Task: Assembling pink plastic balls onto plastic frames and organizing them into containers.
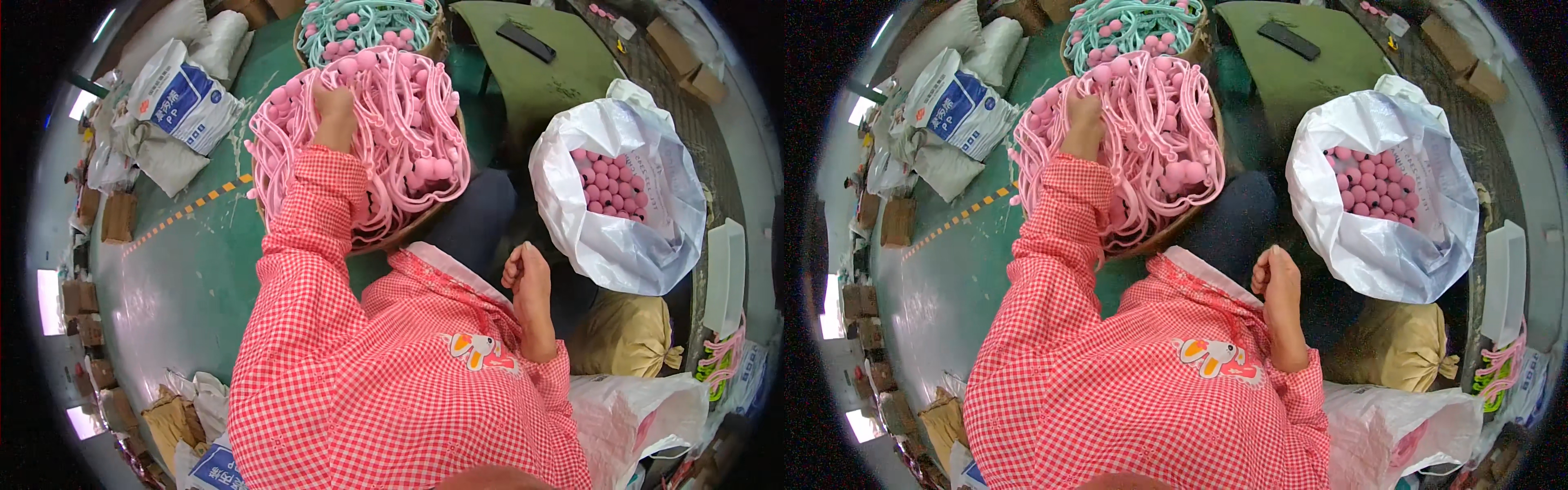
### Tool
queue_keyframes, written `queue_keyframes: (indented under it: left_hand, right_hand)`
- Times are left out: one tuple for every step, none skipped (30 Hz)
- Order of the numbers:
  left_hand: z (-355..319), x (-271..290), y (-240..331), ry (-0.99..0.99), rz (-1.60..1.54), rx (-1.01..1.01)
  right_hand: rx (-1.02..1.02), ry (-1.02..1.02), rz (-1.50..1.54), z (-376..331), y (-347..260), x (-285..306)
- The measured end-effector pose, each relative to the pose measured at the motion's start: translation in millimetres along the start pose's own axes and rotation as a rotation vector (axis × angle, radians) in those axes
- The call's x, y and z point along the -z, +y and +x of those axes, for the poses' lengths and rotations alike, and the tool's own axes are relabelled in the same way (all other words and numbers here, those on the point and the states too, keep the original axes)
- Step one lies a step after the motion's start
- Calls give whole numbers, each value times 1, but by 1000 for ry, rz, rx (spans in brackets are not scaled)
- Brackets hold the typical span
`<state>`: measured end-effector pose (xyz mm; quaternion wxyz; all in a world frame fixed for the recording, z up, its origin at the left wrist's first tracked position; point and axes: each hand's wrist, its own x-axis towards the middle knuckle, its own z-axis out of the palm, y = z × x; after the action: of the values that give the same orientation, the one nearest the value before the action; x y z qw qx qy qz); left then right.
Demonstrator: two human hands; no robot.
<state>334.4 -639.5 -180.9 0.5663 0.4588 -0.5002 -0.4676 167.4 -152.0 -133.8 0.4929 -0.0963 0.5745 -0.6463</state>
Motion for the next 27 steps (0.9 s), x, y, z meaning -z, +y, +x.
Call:
queue_keyframes:
  left_hand:
    - [2,5,-3,-21,113,-25]
    - [-7,-14,-3,122,168,-51]
    - [-12,-23,4,107,161,-41]
    - [-19,-31,10,94,156,17]
    - [-23,-31,18,96,154,66]
    - [-13,-19,13,235,260,1]
    - [-4,-1,8,240,263,-2]
    - [0,10,1,226,183,77]
    - [4,17,0,214,103,150]
    - [6,23,-2,138,-217,127]
    - [4,19,0,130,-215,132]
    - [-2,13,7,66,-232,179]
    - [-8,10,15,7,-247,225]
    - [-18,12,27,-46,-260,270]
    - [-31,19,41,-94,-272,316]
    - [-42,30,57,-137,-284,355]
    - [-55,45,73,-125,-283,348]
    - [-73,60,89,-231,138,-106]
    - [-90,71,106,-327,562,-560]
    - [-104,72,129,-187,147,-381]
    - [-120,74,152,-38,-263,-195]
    - [-132,90,167,57,-156,-216]
    - [-138,114,176,150,-51,-236]
    - [-139,141,178,203,-2,-274]
    - [-143,176,186,274,61,-322]
    - [-147,199,181,347,140,-295]
    - [-147,217,164,408,205,-257]
  right_hand:
    - [7,-18,6,2,1,-1]
    - [9,-28,14,5,3,1]
    - [11,-9,12,6,2,-1]
    - [14,0,-10,5,0,-4]
    - [17,-7,-32,4,-2,-11]
    - [7,-39,-56,3,0,-16]
    - [5,-45,-55,1,-1,-21]
    - [10,-67,-55,-1,0,-23]
    - [18,-95,-54,-2,-1,-26]
    - [14,-85,-72,-4,-1,-30]
    - [13,-75,-69,-5,0,-30]
    - [3,-68,-62,-4,2,-28]
    - [-10,-65,-57,-3,4,-27]
    - [-15,-65,-58,-3,5,-27]
    - [-5,-70,-67,-3,5,-26]
    - [7,-83,-75,-4,3,-26]
    - [6,-96,-77,-2,2,-26]
    - [3,-70,-67,0,1,-23]
    - [-1,-43,-55,1,-1,-21]
    - [30,-54,-64,4,-4,-21]
    - [20,-59,-67,10,-4,-22]
    - [57,-52,-54,19,-1,-22]
    - [96,-43,-44,30,1,-21]
    - [57,-79,-49,44,5,-17]
    - [43,-106,-52,55,6,-28]
    - [75,-80,-23,64,7,-36]
    - [114,-38,-2,76,8,-39]
